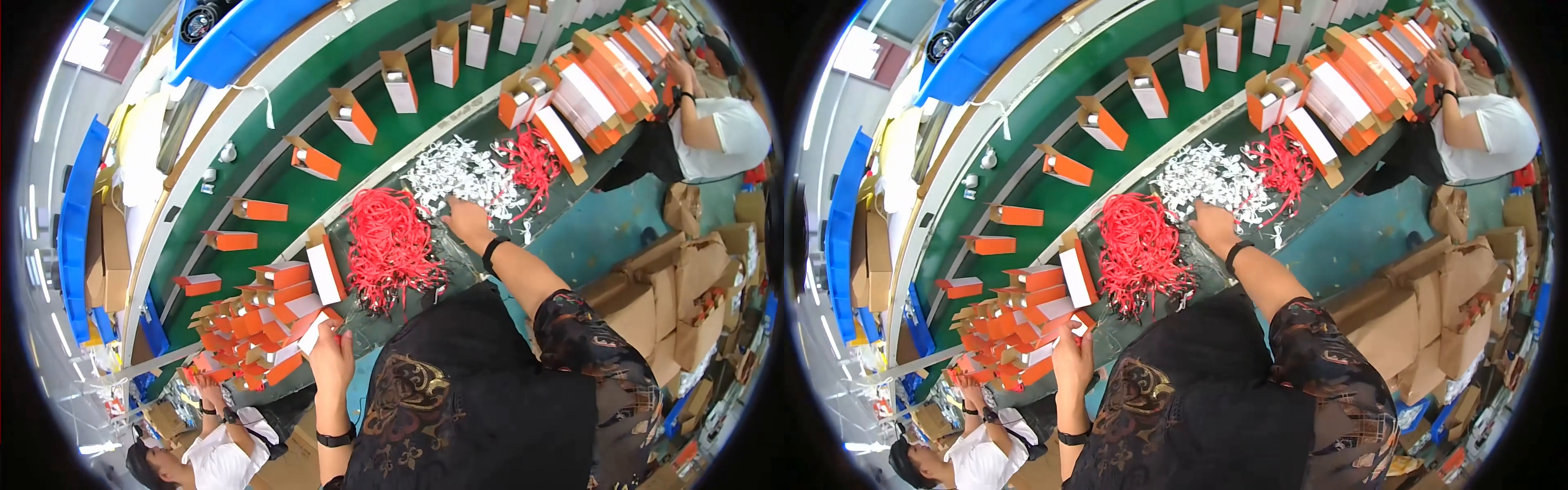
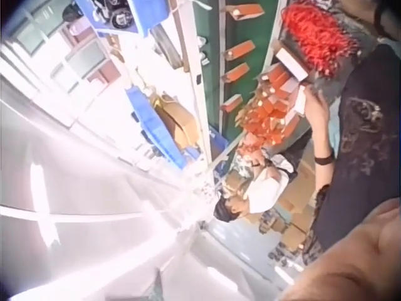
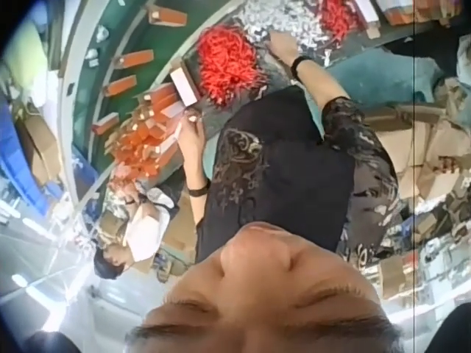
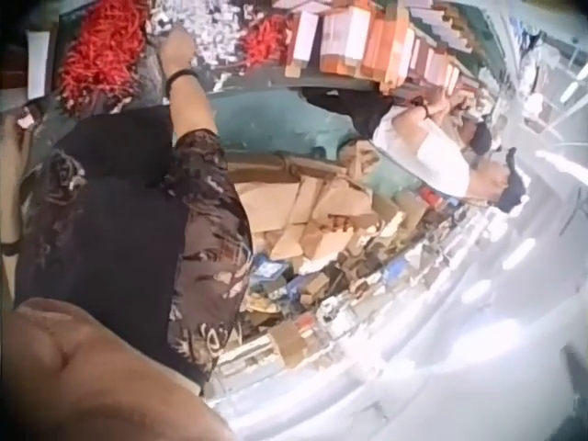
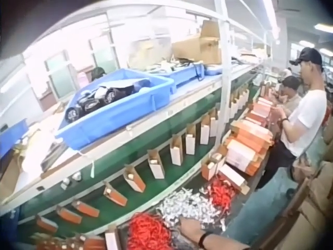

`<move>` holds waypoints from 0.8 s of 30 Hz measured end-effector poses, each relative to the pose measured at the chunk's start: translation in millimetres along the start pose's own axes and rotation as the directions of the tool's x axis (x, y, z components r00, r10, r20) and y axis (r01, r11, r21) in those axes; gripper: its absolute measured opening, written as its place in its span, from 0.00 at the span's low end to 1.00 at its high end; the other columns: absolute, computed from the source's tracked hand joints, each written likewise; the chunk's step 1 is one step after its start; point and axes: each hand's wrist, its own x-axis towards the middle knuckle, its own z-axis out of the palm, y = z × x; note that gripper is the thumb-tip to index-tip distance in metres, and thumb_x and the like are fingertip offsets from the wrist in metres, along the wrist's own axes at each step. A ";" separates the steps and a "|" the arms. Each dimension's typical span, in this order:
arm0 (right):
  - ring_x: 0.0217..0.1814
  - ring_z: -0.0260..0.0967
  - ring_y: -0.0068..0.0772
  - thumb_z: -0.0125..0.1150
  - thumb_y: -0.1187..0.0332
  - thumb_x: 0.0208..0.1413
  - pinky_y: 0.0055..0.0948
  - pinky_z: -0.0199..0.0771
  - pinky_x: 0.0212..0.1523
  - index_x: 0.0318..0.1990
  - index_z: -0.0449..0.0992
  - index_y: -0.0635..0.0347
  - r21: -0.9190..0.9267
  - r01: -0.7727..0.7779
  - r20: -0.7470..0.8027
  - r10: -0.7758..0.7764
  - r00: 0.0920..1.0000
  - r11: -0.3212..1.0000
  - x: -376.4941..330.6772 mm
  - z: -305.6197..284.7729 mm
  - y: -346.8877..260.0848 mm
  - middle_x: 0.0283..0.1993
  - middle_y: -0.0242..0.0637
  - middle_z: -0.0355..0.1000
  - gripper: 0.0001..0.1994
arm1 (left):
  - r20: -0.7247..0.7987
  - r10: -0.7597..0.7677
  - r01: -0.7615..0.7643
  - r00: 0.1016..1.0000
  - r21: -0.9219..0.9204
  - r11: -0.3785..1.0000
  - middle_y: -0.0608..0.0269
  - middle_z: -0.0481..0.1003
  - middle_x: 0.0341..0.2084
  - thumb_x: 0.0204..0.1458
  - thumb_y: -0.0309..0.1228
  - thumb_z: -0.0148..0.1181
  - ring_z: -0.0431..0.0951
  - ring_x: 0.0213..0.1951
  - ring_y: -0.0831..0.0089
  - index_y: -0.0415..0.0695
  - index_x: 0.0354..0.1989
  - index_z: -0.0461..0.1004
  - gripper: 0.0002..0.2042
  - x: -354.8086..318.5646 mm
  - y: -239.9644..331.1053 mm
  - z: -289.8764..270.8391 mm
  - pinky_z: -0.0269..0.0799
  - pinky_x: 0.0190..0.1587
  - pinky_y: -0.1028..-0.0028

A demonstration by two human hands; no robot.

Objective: The person picks up a red lanyard, threads it through a white plastic piece, and places the assembled item into an orange box, repeating this process multiple times.

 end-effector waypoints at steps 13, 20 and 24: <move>0.30 0.74 0.47 0.61 0.72 0.48 0.37 0.74 0.31 0.41 0.74 0.60 0.361 0.070 -0.180 -0.004 0.984 0.930 0.7 11.9 61.1 0.30 0.46 0.73 0.12 | -0.013 -0.120 0.067 0.993 -0.767 0.638 0.67 0.72 0.25 0.58 0.26 0.54 0.68 0.28 0.82 0.38 0.38 0.71 0.04 -0.9 16.8 -19.4 0.65 0.32 0.80; 0.27 0.70 0.24 0.57 0.77 0.54 0.22 0.71 0.28 0.48 0.69 0.65 0.966 -0.236 0.247 0.106 0.963 -0.104 -40.6 -82.2 14.7 0.30 0.34 0.72 0.13 | -0.007 0.133 -0.105 0.991 -0.656 0.747 0.63 0.75 0.30 0.59 0.23 0.52 0.74 0.32 0.78 0.36 0.41 0.72 0.05 18.9 45.8 -40.5 0.70 0.38 0.78; 0.31 0.73 0.25 0.56 0.77 0.57 0.23 0.75 0.33 0.45 0.69 0.63 0.989 -0.103 0.099 -0.042 0.994 -0.107 -61.0 -133.2 -76.0 0.35 0.35 0.74 0.09 | 0.051 0.220 -0.103 0.974 -0.767 0.633 0.66 0.74 0.31 0.60 0.24 0.50 0.73 0.33 0.79 0.37 0.43 0.72 0.06 26.8 54.2 -52.7 0.70 0.38 0.79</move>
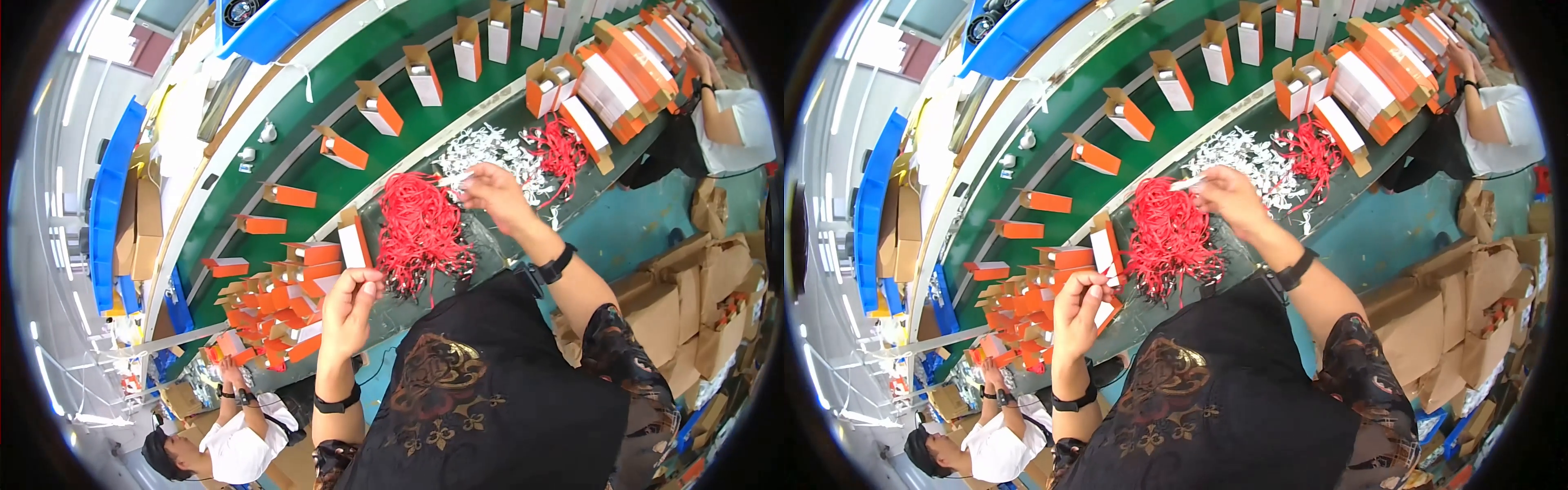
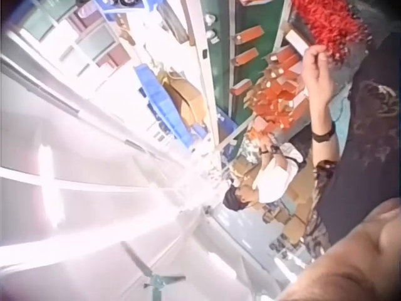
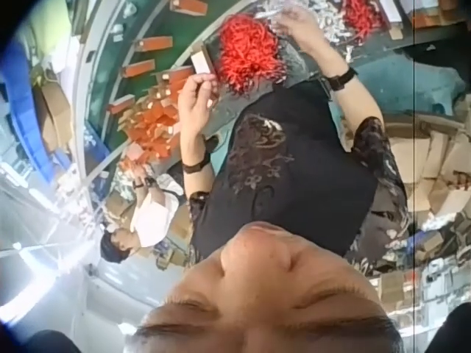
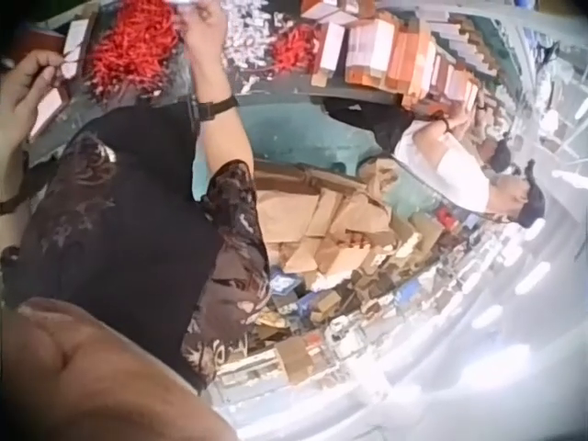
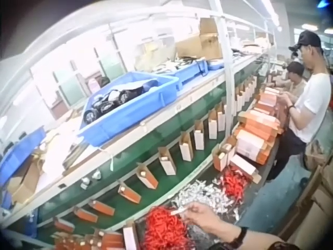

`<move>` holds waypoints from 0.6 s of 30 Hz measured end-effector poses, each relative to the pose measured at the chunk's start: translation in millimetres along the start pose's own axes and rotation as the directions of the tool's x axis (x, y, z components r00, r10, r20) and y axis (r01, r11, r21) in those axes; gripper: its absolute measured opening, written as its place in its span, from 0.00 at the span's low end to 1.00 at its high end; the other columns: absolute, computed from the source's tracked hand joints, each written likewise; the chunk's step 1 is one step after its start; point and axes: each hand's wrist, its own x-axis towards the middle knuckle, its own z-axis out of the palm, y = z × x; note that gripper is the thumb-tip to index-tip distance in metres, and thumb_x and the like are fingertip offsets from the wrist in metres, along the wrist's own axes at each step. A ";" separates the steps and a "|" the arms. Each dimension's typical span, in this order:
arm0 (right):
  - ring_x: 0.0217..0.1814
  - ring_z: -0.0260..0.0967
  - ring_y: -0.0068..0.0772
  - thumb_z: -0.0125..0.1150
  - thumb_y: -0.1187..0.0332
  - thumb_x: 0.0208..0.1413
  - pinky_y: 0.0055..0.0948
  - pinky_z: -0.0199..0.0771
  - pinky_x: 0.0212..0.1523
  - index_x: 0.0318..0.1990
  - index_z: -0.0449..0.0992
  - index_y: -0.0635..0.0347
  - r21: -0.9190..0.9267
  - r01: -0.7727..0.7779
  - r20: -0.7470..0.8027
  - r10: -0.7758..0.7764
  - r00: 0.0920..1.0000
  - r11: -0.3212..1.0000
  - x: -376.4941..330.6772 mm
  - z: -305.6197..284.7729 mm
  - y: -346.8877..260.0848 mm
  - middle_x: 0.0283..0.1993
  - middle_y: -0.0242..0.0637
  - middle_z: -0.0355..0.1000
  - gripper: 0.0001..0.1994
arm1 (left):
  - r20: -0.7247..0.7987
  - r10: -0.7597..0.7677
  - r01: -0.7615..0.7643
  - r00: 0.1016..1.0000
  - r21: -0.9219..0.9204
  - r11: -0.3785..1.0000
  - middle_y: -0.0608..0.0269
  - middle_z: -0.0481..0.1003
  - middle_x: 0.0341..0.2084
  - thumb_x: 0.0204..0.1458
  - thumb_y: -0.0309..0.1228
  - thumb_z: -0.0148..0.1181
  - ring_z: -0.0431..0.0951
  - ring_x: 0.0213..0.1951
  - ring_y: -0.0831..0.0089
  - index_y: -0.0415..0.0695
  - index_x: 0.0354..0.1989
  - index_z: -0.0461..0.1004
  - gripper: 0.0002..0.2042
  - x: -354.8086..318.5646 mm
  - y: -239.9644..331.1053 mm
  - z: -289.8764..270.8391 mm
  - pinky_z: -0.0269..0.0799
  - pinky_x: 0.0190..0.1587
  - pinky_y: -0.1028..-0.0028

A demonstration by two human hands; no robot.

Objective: The person picks up a red lanyard, threads it through a white plastic piece, and places the assembled item into an orange box, repeating this process multiple times.

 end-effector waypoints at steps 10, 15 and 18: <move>0.31 0.64 0.17 0.48 0.70 0.63 0.21 0.64 0.33 0.42 0.66 0.58 -0.100 -0.192 0.703 0.206 0.681 0.976 -25.1 93.2 58.2 0.34 0.29 0.68 0.04 | -0.014 0.003 -0.005 1.000 -0.135 0.991 0.64 0.73 0.34 0.61 0.24 0.50 0.75 0.36 0.78 0.36 0.44 0.70 0.06 22.7 32.0 -18.6 0.73 0.43 0.77; 0.22 0.59 0.19 0.49 0.67 0.65 0.23 0.63 0.25 0.43 0.66 0.58 -0.148 -0.497 0.629 0.469 0.620 0.855 -45.8 118.0 25.5 0.32 0.35 0.69 0.06 | -0.260 -0.049 -0.019 0.964 -0.254 0.967 0.67 0.73 0.33 0.60 0.23 0.50 0.71 0.36 0.82 0.37 0.45 0.71 0.08 23.5 -9.2 -24.7 0.69 0.44 0.80; 0.22 0.60 0.17 0.50 0.70 0.64 0.19 0.63 0.25 0.43 0.67 0.59 -0.127 -0.486 0.689 0.430 0.583 0.864 -45.0 128.1 26.5 0.32 0.35 0.71 0.05 | -0.397 -0.069 -0.042 0.915 -0.263 0.964 0.73 0.73 0.30 0.60 0.29 0.53 0.70 0.30 0.85 0.40 0.46 0.74 0.09 12.8 -70.8 -12.2 0.66 0.31 0.82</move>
